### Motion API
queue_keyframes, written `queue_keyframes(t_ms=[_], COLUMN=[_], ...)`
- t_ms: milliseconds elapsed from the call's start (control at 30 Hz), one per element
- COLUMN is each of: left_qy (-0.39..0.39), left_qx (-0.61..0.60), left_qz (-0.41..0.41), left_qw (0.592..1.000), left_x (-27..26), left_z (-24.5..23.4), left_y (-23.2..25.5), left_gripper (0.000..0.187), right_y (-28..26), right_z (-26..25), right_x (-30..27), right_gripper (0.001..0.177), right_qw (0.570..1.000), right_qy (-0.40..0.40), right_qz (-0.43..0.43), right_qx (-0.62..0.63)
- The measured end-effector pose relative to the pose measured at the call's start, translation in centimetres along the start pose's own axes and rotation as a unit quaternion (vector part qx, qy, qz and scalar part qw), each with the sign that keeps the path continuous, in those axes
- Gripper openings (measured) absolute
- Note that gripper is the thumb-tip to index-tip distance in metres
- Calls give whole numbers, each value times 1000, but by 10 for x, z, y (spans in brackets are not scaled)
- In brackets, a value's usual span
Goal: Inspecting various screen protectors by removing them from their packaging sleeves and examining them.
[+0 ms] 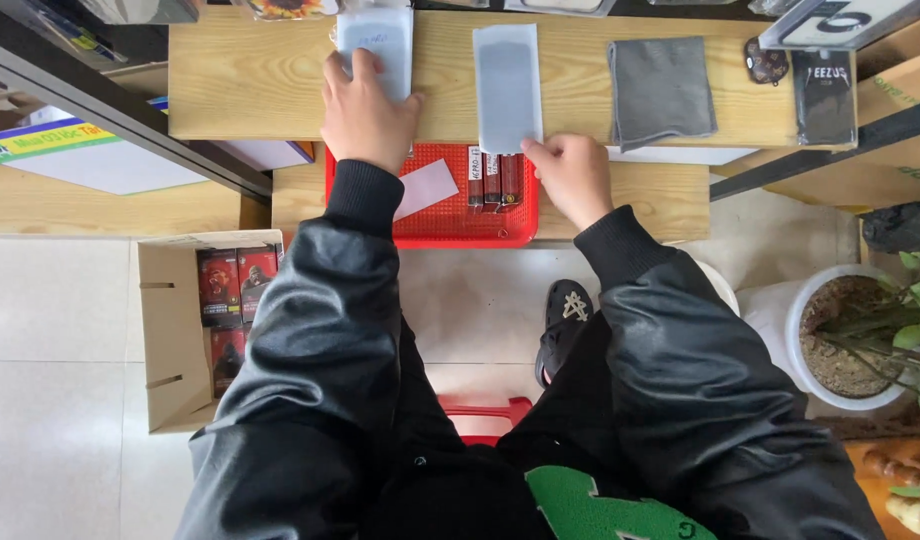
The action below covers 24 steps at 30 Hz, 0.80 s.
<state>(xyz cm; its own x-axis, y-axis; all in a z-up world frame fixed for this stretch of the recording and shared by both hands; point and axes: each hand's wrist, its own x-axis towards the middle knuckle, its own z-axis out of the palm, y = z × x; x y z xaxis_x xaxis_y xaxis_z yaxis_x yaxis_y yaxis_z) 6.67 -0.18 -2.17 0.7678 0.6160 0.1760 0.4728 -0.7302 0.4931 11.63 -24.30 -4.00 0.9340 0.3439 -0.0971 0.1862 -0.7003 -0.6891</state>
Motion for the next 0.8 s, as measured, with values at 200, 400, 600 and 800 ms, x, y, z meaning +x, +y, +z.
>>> queue_keyframes(t_ms=[200, 400, 600, 800], left_qy=[3, -9, 65, -2], left_qx=[9, 10, -80, -398], left_qz=[-7, -11, 174, 49], left_qw=[1000, 1000, 979, 916], left_x=[-1, -1, -9, -43], left_z=[-1, -1, 2, -9], left_y=[3, 3, 3, 21], left_gripper=[49, 57, 59, 62], right_y=[-16, -15, -15, -40], right_z=[21, 22, 25, 10], right_x=[8, 4, -5, -55], right_gripper=[44, 23, 17, 17], right_qw=[927, 875, 841, 826], right_qy=[-35, -55, -71, -128], right_qz=[254, 262, 225, 163], right_qx=[275, 403, 487, 523])
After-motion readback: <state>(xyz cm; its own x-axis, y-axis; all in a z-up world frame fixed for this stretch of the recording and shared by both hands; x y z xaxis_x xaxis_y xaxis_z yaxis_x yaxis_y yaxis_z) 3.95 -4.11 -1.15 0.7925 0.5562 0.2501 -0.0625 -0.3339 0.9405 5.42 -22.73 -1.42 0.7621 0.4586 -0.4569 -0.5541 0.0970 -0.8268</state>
